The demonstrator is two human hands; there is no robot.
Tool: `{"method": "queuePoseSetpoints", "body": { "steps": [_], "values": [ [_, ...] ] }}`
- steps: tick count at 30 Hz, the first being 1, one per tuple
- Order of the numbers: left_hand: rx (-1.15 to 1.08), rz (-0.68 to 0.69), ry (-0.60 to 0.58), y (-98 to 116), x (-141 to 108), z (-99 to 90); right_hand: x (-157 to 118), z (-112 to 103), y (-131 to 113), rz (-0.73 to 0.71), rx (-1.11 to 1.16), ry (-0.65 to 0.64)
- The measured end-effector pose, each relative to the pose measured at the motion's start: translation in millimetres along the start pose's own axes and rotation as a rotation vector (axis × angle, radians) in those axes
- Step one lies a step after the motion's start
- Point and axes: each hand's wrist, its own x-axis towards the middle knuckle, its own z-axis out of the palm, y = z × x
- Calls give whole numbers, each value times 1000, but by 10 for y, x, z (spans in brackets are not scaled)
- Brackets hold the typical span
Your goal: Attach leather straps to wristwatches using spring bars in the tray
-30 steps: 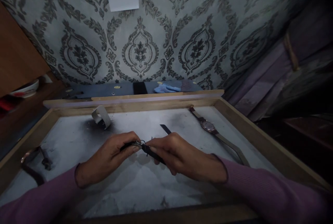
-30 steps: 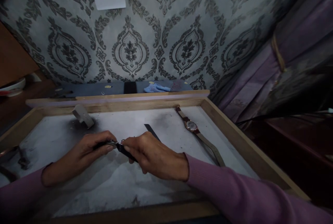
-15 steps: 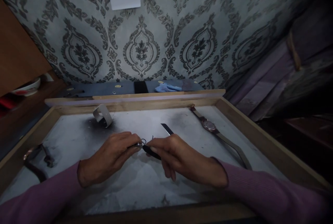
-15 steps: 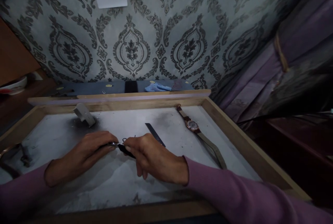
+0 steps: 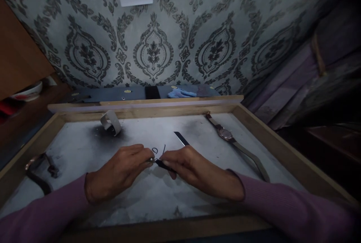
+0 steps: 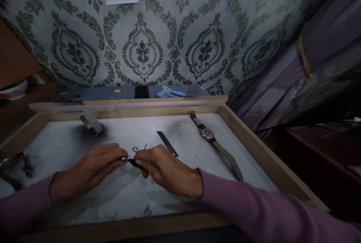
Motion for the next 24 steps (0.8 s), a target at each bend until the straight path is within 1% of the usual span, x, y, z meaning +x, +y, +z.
{"method": "queuePoseSetpoints", "body": {
  "steps": [3, 6, 11, 14, 16, 18, 21, 24],
  "values": [
    [47, 51, 29, -2, -6, 20, 2, 1, 28, 17, -24, -30],
    [92, 104, 57, 0, 0, 30, 5, 3, 51, 35, -1, -50],
    [156, 125, 12, 11, 3, 31, 33, -32, 47, 72, 146, -110],
    [134, 108, -24, 2, -19, 53, 45, -48, 57, 89, 174, -158],
    [67, 60, -58, -7, -29, 76, 41, -45, 79, 75, 122, -159],
    [-41, -24, -93, -6, -23, 94, 31, -35, 104, 51, 46, -153],
    [-260, -143, -123, 16, 18, 88, 15, -27, 130, 7, -45, -160],
    [-464, -232, -164, 33, 62, 66, 8, -29, 147, -30, -77, -173]
  ]
}}
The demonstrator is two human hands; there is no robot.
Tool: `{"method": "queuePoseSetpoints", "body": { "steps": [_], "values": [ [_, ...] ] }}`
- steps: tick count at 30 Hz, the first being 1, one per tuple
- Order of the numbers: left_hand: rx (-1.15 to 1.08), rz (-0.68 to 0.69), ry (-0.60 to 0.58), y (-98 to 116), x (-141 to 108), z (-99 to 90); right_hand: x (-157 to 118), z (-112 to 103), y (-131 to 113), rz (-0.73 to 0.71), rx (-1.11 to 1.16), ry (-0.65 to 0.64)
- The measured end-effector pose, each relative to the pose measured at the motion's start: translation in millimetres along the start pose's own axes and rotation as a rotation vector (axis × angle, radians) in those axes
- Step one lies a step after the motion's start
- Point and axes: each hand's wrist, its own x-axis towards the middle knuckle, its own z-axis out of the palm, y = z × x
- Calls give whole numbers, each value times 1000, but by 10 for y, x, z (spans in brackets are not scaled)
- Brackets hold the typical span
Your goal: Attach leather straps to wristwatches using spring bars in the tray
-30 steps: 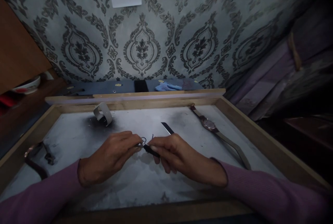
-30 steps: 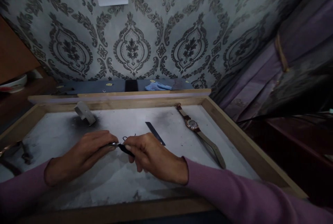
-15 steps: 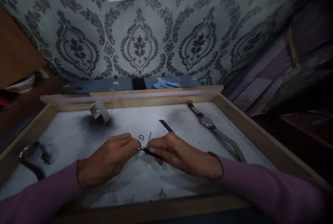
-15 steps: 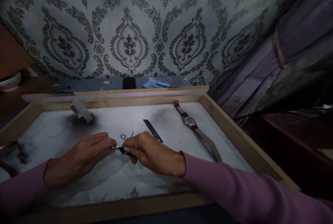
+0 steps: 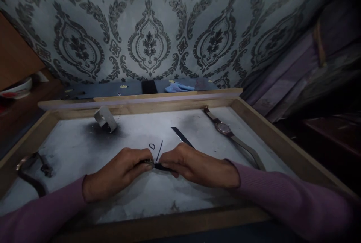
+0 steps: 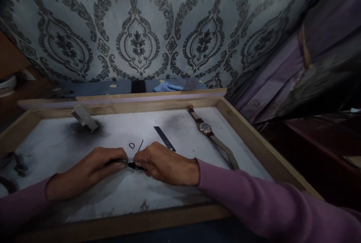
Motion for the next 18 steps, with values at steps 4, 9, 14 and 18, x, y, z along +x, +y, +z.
{"method": "queuePoseSetpoints", "body": {
  "steps": [4, 9, 14, 18],
  "values": [
    [-179, -103, -55, -37, 14, -11, 1, 3, 27, -18, 19, -16],
    [-439, -237, -98, -103, 15, -13, 13, -4, 19, 2, 52, -32],
    [-505, -269, -101, -101, 21, -23, 14, -8, 4, 5, 61, -30],
    [-515, -301, -119, -114, 23, -31, 9, 6, 25, -29, 22, -11]
  ]
}}
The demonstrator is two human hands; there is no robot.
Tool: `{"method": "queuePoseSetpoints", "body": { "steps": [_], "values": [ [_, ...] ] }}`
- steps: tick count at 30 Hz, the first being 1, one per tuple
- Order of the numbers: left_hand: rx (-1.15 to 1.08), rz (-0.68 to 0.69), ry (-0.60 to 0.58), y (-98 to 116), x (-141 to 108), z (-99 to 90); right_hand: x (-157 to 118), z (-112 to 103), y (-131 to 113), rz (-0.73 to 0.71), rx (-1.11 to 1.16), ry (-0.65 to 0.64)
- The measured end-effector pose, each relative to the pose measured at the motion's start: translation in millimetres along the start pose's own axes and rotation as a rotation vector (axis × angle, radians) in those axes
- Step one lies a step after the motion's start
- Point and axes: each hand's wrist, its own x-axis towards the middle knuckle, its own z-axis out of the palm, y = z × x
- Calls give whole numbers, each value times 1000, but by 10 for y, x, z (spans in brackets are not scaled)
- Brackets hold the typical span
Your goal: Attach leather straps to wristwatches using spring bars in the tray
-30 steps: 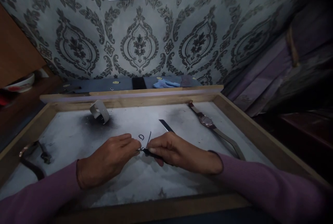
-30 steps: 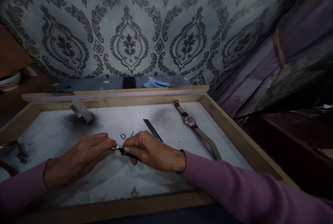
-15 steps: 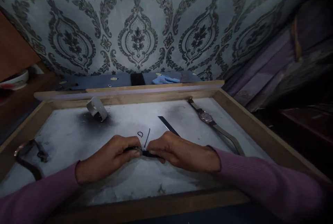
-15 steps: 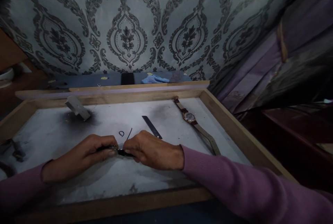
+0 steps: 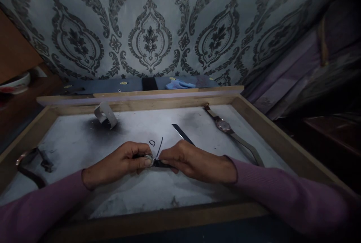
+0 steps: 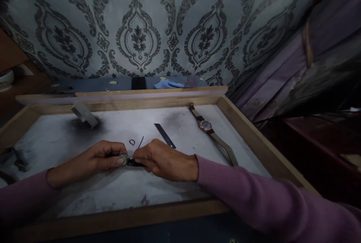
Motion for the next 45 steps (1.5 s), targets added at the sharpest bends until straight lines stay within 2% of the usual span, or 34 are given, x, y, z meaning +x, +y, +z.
{"method": "queuePoseSetpoints", "body": {
  "steps": [6, 13, 19, 29, 37, 45],
  "values": [
    [-72, -61, -2, -26, 9, -17, 10, 17, -14, -72, -66, 36],
    [-184, -87, -32, -50, 11, -14, 11, 43, -55, -58, -166, 38],
    [-162, -67, -12, -29, 3, -19, 10, 44, -58, -56, -185, 64],
    [0, 63, 51, 33, 4, -26, -1, 47, -48, 40, -110, 105],
    [3, 98, 89, 57, -6, -32, 10, 21, -76, 60, -54, 138],
    [-28, 63, 76, 14, -4, -53, 3, -1, -94, 53, 22, 121]
  ]
}}
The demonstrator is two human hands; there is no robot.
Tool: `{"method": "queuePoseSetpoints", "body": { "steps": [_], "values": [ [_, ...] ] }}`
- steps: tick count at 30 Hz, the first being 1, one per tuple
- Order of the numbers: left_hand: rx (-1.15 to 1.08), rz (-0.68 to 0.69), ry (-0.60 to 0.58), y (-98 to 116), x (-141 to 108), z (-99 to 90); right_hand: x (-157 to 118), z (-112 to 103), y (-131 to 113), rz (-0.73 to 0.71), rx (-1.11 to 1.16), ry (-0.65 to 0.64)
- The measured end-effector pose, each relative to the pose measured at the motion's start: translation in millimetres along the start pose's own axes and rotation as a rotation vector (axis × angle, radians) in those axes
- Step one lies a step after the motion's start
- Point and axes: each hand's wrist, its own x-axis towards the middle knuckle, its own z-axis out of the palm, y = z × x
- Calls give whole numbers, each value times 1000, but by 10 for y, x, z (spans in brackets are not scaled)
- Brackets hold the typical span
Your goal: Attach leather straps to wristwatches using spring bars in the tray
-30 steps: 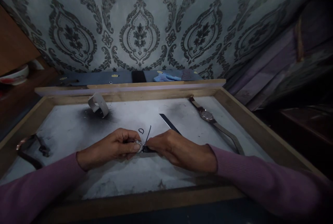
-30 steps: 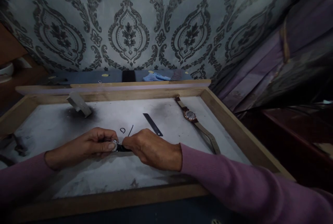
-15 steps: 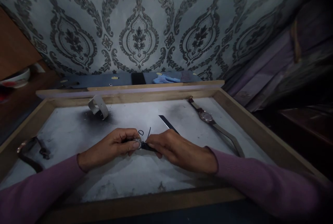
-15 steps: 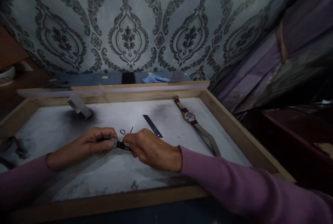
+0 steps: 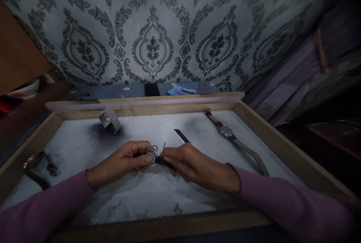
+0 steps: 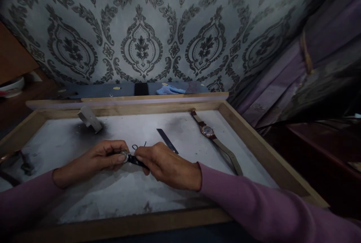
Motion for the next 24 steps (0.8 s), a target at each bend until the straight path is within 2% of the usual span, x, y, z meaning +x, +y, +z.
{"method": "queuePoseSetpoints", "body": {
  "steps": [8, 15, 21, 24],
  "values": [
    [-10, -10, -9, -8, -1, 2, -6, -31, -18, 23, 8, -62],
    [9, 8, -34, 46, 2, 20, 12, -32, 2, -29, -37, -89],
    [4, 13, -20, 36, 5, 5, 15, -26, 10, -32, -43, -47],
    [-4, 28, 3, 30, 7, -4, 12, -27, 10, -5, -54, 39]
  ]
}}
